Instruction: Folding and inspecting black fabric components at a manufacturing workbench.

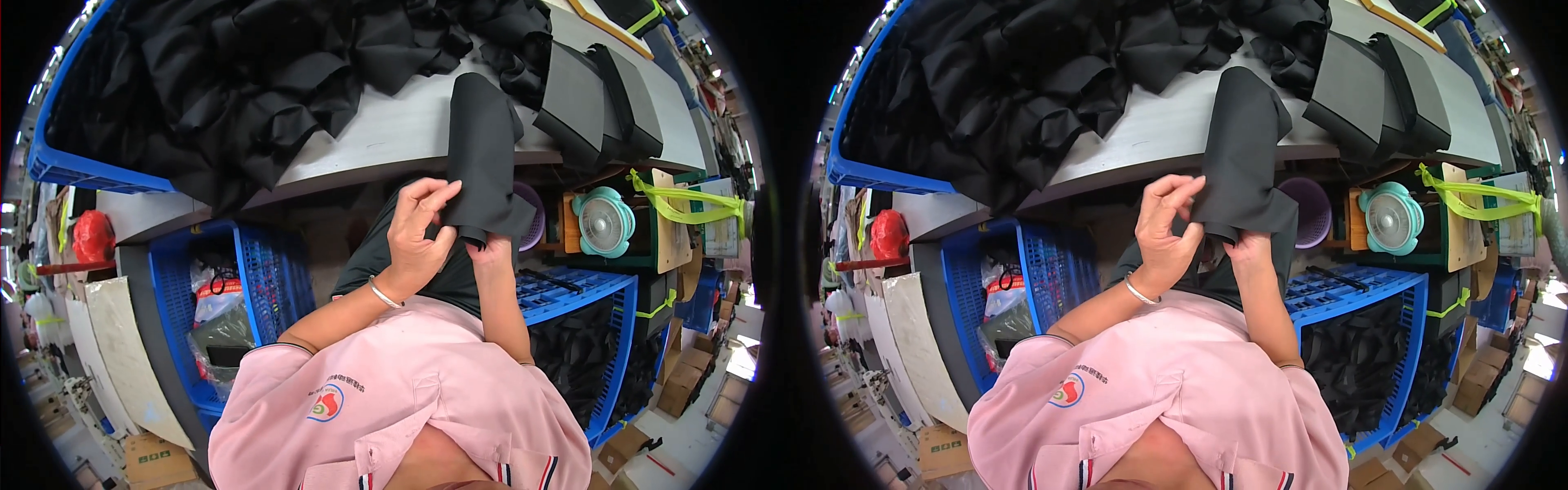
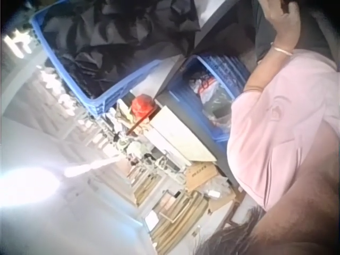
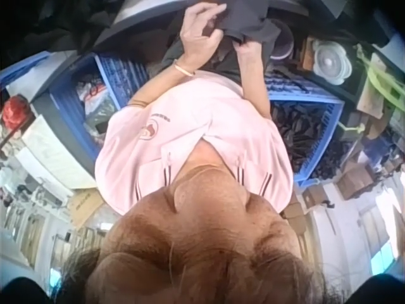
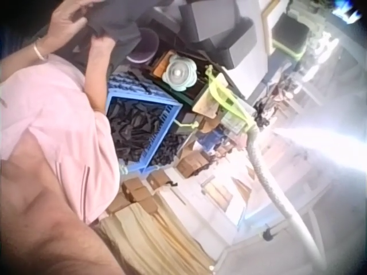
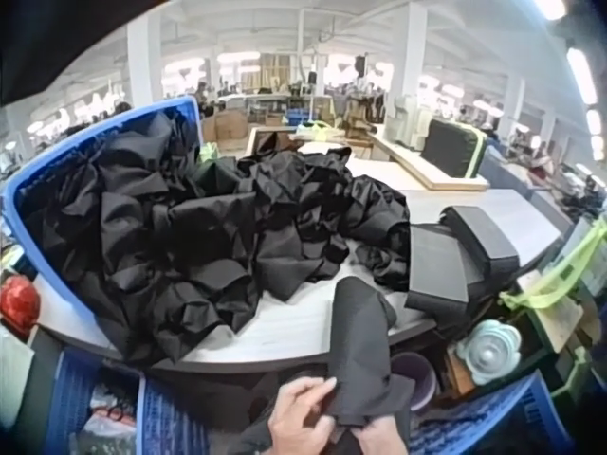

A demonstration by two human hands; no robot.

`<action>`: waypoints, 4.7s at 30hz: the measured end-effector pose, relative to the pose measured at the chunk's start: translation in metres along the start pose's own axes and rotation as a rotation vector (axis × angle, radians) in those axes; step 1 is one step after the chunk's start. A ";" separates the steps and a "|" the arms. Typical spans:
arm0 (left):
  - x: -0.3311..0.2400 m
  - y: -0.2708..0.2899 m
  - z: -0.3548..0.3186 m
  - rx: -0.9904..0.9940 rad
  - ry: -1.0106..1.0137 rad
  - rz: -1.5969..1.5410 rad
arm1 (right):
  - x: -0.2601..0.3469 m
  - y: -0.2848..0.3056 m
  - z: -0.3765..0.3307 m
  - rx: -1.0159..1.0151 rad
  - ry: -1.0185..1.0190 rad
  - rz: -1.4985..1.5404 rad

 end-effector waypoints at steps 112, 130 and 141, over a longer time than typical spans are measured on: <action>0.077 -0.033 -0.018 0.877 0.979 -0.682 | 0.090 0.026 -0.082 0.324 -0.080 -0.212; 0.095 -0.056 -0.047 0.875 1.088 -0.340 | 0.338 0.324 -0.285 -1.107 0.156 -2.441; 0.143 -0.015 -0.040 0.757 1.181 -0.436 | 0.094 0.012 0.041 0.489 1.197 -1.991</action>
Point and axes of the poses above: each hand's wrist, its own z-axis towards the middle knuckle, its own y-axis out of the back of the hand, x = y × z, the point moved 3 cm from there along z, towards the middle knuckle, and after that the axes turned 15 degrees about y, right-handed, at the moved point
